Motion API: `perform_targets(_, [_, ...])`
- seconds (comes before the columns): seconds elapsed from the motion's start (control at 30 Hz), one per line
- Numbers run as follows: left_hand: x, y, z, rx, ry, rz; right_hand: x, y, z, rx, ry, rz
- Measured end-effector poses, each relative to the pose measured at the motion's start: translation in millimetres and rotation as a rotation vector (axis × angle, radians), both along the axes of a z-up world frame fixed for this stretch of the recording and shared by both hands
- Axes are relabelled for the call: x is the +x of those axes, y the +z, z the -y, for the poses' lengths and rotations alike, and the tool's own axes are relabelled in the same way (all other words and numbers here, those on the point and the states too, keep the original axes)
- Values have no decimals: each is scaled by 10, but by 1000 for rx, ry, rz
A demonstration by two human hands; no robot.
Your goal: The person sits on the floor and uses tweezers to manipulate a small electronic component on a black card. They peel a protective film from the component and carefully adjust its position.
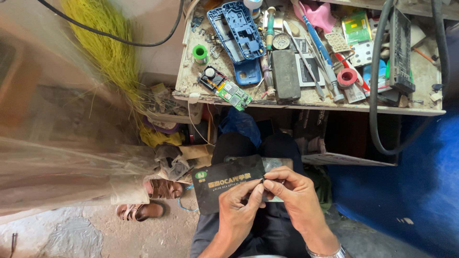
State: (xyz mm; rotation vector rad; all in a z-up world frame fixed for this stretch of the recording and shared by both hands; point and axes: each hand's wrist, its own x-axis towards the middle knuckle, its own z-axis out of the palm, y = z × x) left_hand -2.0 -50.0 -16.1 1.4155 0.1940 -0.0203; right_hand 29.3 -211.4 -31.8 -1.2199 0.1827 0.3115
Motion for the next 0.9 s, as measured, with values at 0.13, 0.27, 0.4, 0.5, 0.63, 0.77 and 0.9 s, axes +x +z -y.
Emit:
perform_targets(0.13, [-6, -22, -25, 9, -11, -44, 35, 41, 25, 6, 53, -86])
perform_targets(0.27, [13, -22, -37, -47, -18, -127, 52, 164, 35, -86, 142, -12])
perform_targets(0.4, [-3, 2, -86, 19, -80, -171, 6, 163, 49, -226, 219, 131])
perform_targets(0.5, [-40, 55, -105, 69, -187, -164, -42, 78, 136, -351, 214, -21])
perform_targets(0.63, [-134, 136, -190, 232, -348, -117, -213, -37, 334, -287, 192, -263])
perform_targets(0.77, [-237, 90, -479, 544, -83, 111, -282, -11, 802, -365, -154, -271])
perform_targets(0.9, [-157, -200, -951, 994, 191, 21, -238, -7, 1207, -167, -327, -140])
